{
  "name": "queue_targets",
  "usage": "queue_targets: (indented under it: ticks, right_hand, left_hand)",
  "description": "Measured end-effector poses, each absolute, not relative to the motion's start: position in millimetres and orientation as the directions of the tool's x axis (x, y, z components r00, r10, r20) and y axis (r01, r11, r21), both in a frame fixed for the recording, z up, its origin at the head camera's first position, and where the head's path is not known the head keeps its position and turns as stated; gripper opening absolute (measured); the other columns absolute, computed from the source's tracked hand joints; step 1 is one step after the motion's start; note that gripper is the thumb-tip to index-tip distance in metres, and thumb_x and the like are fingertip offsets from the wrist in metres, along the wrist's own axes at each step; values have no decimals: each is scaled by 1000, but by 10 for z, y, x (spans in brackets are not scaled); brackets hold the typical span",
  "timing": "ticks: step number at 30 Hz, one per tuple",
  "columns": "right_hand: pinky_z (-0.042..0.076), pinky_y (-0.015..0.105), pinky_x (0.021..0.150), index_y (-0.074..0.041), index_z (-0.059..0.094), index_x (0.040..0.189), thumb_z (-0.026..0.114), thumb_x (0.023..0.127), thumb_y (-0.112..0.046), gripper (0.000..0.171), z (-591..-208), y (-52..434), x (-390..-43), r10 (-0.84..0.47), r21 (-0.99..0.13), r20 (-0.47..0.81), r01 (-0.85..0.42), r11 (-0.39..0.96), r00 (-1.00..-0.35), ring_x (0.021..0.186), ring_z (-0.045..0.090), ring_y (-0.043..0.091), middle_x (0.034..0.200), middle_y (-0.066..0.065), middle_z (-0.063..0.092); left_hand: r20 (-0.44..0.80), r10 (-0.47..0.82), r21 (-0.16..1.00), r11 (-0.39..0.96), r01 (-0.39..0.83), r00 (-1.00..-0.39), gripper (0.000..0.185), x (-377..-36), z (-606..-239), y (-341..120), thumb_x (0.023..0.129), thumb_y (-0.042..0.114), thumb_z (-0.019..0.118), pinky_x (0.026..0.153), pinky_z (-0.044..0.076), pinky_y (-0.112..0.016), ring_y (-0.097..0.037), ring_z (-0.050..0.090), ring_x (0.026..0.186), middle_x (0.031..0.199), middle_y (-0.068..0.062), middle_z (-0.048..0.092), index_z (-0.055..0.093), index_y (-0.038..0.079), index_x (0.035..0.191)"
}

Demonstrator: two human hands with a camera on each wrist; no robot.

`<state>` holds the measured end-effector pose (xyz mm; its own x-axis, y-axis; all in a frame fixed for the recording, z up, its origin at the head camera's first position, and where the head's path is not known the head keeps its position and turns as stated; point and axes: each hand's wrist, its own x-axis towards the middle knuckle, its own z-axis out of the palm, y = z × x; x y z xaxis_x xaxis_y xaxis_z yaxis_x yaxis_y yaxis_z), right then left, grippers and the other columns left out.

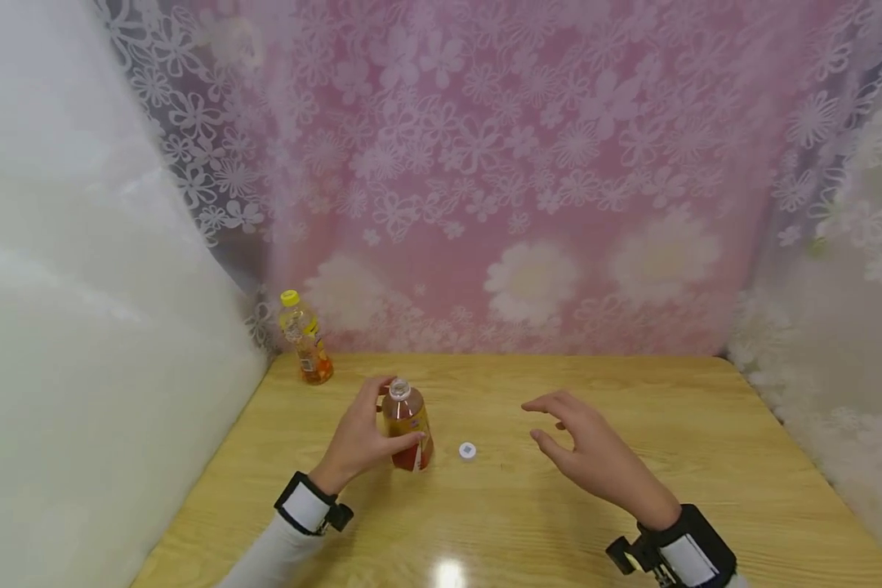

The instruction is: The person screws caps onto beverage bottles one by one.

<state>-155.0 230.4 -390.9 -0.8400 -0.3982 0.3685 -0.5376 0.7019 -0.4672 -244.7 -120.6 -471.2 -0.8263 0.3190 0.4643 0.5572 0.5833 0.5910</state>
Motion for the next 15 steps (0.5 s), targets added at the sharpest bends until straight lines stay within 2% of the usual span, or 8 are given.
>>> queue_targets:
  ticks: [5, 11, 15]
  right_hand:
    - [57, 39, 85, -27, 62, 132, 64, 102, -21, 30, -3958, 2254, -1543, -391, -503, 340, -517, 693, -855, 110, 63, 15, 125, -7, 62]
    - [58, 40, 86, -22, 62, 133, 64, 102, -19, 32, -3940, 2246, -1541, -385, -490, 357, -522, 698, -851, 109, 64, 17, 125, -6, 62]
    - [58, 41, 85, -20, 63, 133, 64, 102, -19, 31, -3935, 2237, -1562, -381, -489, 361, -521, 700, -851, 108, 65, 17, 124, -5, 63]
  left_hand:
    - [449, 310, 618, 569, 542, -838, 82, -2423, -4763, -1242, 80, 39, 88, 93, 56, -43, -20, 63, 116, 129, -3, 60, 45, 11, 144]
    - [430, 307, 643, 556, 527, -849, 78, -2405, -4734, -1255, 83, 37, 86, 92, 57, -40, -19, 64, 116, 129, -4, 62, 46, 10, 144]
    - [464, 297, 624, 559, 546, -834, 77, -2322, -4605, -1232, 82, 37, 86, 91, 57, -39, -17, 64, 114, 127, -2, 63, 47, 13, 143]
